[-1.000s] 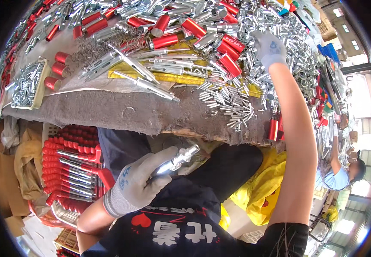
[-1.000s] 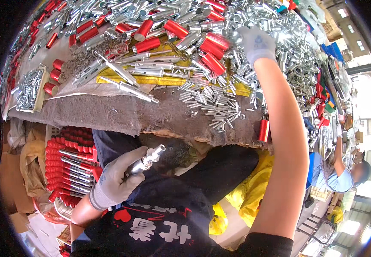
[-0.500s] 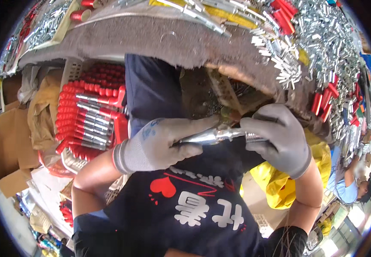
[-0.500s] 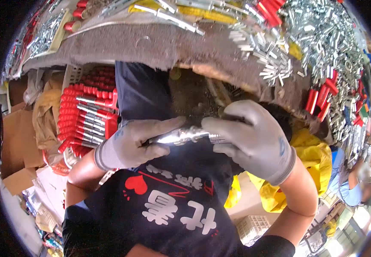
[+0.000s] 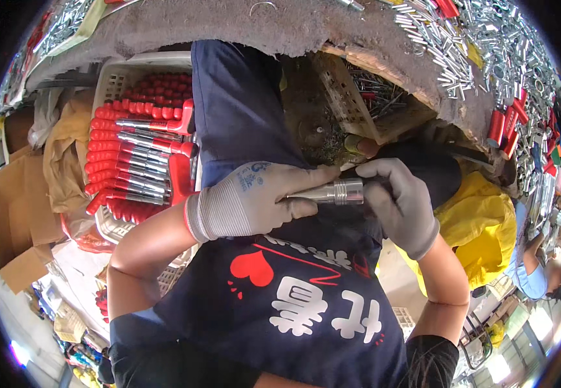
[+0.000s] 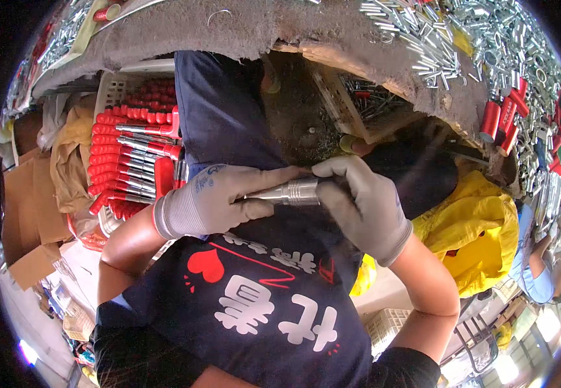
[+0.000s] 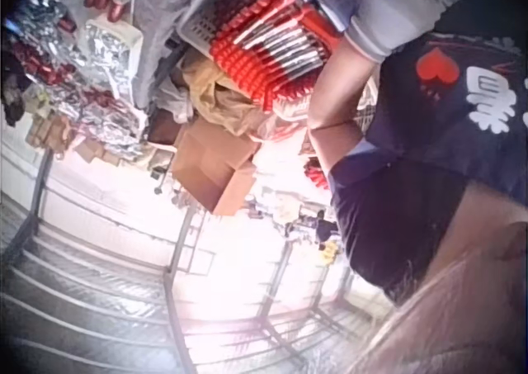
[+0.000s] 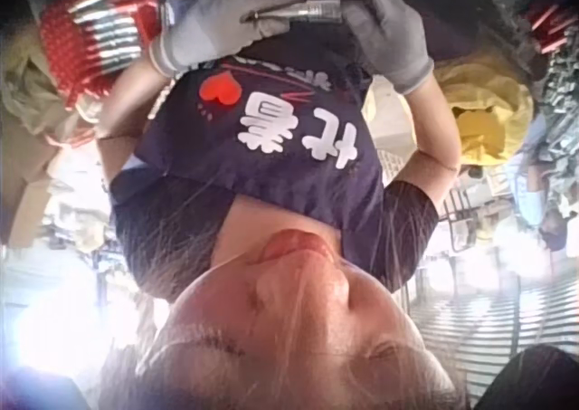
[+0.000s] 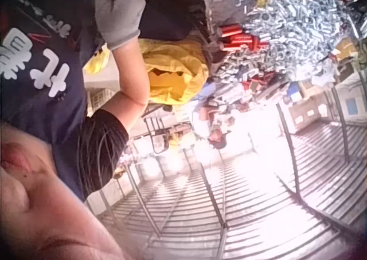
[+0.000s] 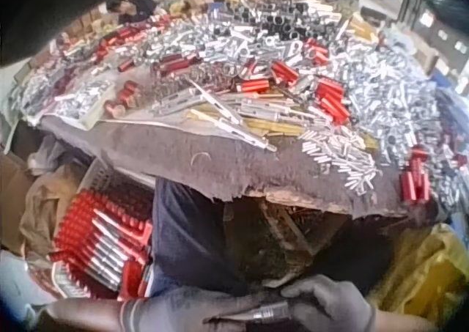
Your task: Assembling small metal components by inserting springs and pins and then applying a red protective sleeve.
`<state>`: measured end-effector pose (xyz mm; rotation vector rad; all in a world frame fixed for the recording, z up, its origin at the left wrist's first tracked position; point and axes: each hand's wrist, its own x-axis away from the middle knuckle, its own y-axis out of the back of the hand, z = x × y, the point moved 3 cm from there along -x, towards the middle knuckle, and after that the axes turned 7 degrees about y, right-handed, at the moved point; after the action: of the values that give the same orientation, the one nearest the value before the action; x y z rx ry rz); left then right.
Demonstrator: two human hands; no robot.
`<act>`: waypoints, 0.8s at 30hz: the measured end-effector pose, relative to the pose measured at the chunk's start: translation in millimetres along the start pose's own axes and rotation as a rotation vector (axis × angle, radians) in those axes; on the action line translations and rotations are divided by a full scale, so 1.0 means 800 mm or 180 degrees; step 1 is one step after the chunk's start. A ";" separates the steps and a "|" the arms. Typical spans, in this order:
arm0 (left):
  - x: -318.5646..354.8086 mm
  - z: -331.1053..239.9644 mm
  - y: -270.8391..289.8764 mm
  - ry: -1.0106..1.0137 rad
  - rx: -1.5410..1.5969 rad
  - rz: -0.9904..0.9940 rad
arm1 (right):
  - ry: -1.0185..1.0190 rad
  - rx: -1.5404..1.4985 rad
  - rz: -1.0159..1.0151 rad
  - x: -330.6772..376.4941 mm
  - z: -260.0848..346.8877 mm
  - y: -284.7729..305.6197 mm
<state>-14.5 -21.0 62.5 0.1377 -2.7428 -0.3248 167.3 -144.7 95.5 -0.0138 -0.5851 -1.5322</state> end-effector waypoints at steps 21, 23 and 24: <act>-0.006 0.018 -0.001 -0.0172 -0.0118 0.0023 | 0.2230 0.1390 -0.0168 -0.014 0.003 -0.018; -0.003 0.018 -0.002 -0.0329 -0.0070 -0.0073 | 0.1421 0.0741 0.0014 -0.013 -0.001 -0.016; -0.002 0.014 -0.002 -0.0238 -0.0122 -0.0061 | 0.0613 0.0102 0.0192 -0.012 -0.008 -0.017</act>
<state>-17.3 -20.3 51.0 0.1444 -2.8085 -0.3951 157.2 -139.0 81.7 0.1384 -0.4516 -1.4464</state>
